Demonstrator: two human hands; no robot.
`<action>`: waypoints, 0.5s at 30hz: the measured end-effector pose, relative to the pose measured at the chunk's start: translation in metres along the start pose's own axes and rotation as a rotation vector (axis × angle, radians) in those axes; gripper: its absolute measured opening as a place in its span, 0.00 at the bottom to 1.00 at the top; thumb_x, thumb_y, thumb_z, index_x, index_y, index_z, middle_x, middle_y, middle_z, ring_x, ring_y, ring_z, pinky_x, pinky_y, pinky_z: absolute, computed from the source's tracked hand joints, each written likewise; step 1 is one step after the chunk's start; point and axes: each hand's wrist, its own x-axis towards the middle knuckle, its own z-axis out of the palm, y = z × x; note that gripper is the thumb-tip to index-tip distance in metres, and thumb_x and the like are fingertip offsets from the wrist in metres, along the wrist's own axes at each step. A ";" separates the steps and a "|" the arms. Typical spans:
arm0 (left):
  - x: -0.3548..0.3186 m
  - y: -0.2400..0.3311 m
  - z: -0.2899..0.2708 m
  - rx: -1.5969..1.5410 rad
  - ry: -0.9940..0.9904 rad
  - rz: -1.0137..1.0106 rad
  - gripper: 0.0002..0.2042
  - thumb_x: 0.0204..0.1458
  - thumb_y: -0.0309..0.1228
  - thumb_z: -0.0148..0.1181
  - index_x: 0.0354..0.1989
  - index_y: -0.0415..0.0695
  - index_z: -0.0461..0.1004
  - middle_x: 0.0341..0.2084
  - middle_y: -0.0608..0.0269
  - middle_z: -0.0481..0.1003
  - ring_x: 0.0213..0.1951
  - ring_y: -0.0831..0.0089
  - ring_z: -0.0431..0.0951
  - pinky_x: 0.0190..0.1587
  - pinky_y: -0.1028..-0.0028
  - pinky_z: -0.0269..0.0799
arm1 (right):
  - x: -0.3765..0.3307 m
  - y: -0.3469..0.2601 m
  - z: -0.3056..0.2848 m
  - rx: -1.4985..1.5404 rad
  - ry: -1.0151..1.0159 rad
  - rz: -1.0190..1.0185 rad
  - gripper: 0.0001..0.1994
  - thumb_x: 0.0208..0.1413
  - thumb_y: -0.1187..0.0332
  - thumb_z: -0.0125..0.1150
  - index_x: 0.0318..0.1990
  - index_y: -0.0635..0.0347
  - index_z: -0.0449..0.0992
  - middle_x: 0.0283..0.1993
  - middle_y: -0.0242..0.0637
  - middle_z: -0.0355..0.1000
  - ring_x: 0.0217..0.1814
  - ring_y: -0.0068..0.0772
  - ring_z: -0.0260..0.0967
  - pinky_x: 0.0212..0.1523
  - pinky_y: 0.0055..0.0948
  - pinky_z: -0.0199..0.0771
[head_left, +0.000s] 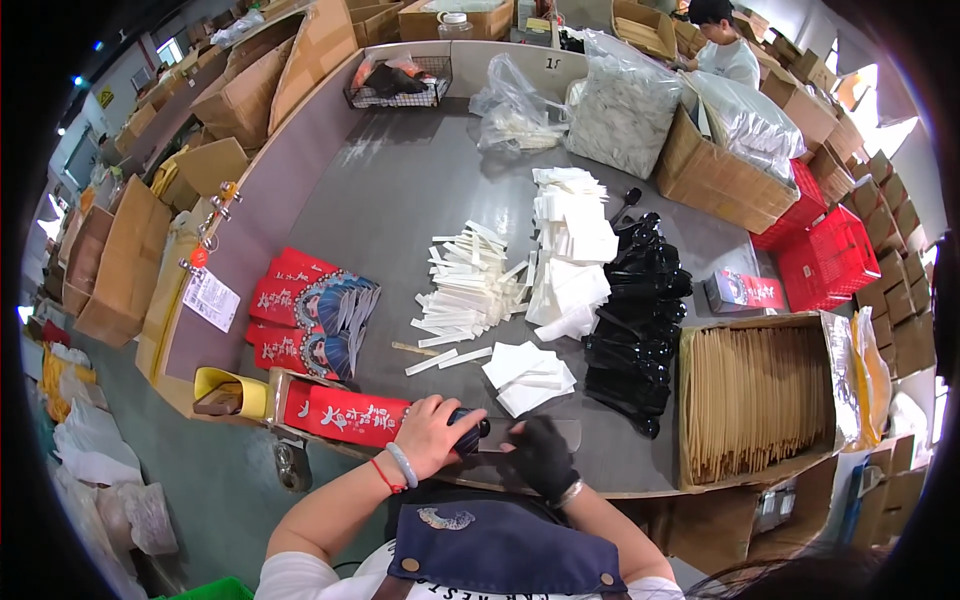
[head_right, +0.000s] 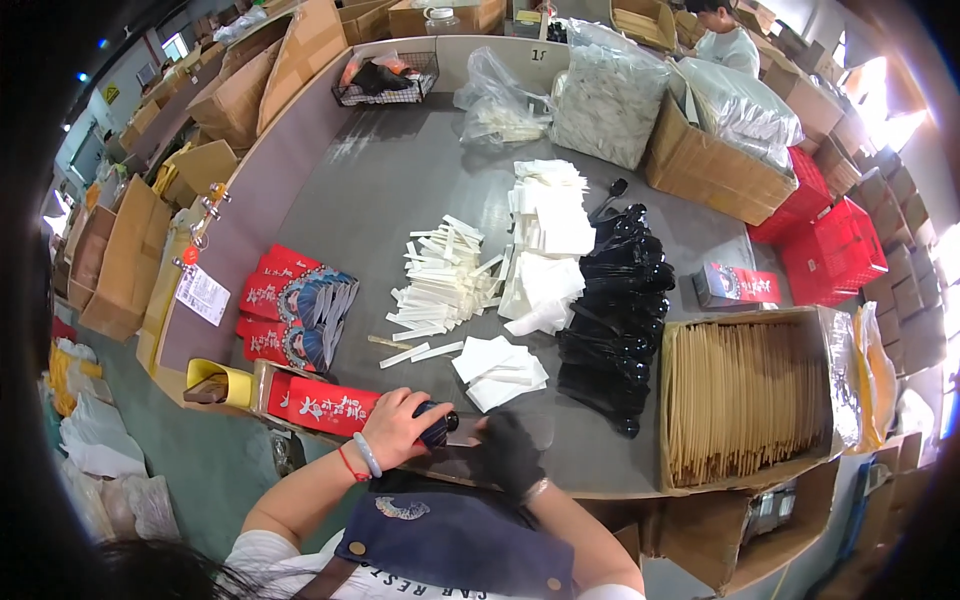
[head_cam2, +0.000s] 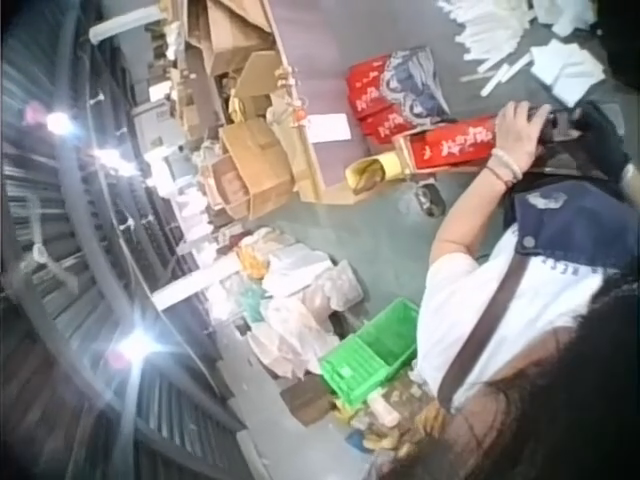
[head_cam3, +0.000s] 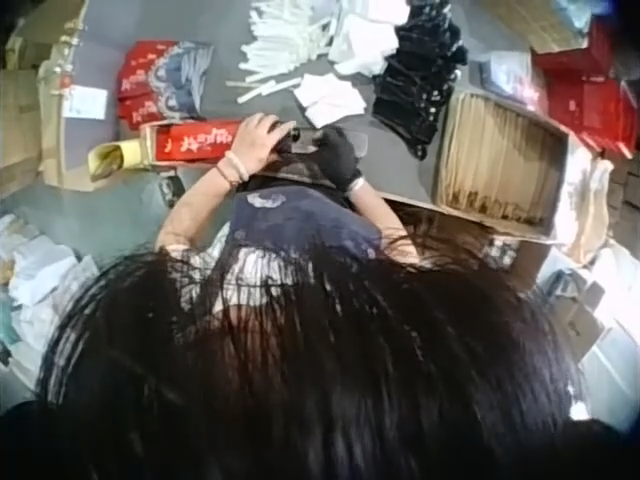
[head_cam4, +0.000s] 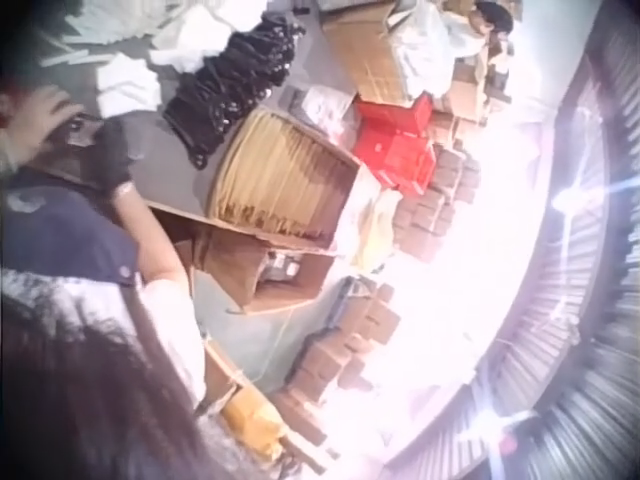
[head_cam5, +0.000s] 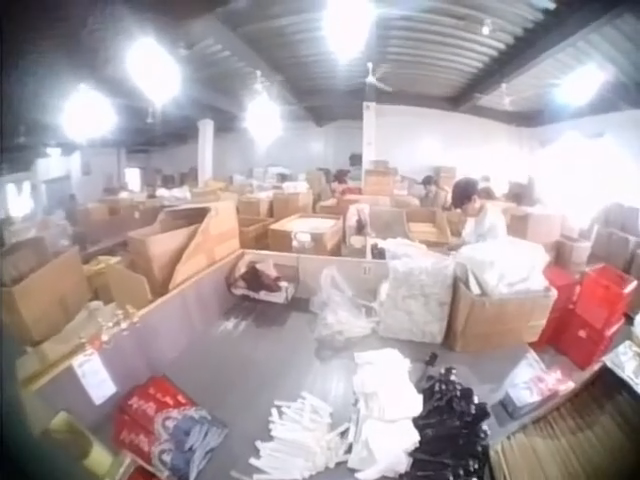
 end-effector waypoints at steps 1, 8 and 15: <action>0.002 0.003 -0.004 0.057 -0.038 0.025 0.36 0.30 0.35 0.73 0.56 0.59 0.70 0.46 0.58 0.67 0.46 0.57 0.67 0.49 0.60 0.65 | 0.000 0.004 -0.010 -0.233 0.000 -0.061 0.22 0.38 0.62 0.74 0.42 0.53 0.74 0.39 0.38 0.71 0.44 0.44 0.71 0.43 0.40 0.71; 0.022 0.010 -0.028 0.172 -0.372 0.094 0.08 0.48 0.32 0.55 0.38 0.54 0.74 0.37 0.54 0.69 0.39 0.55 0.72 0.40 0.61 0.69 | 0.016 -0.047 -0.039 -0.782 -0.259 -0.184 0.28 0.35 0.47 0.71 0.45 0.48 0.74 0.45 0.35 0.70 0.52 0.41 0.63 0.49 0.45 0.59; 0.012 -0.082 -0.089 0.264 0.102 -0.010 0.13 0.37 0.22 0.61 0.34 0.45 0.72 0.43 0.52 0.68 0.47 0.48 0.68 0.49 0.53 0.66 | 0.008 -0.053 -0.087 -0.784 -0.032 -0.108 0.30 0.32 0.44 0.71 0.42 0.50 0.75 0.44 0.36 0.68 0.50 0.43 0.64 0.48 0.46 0.60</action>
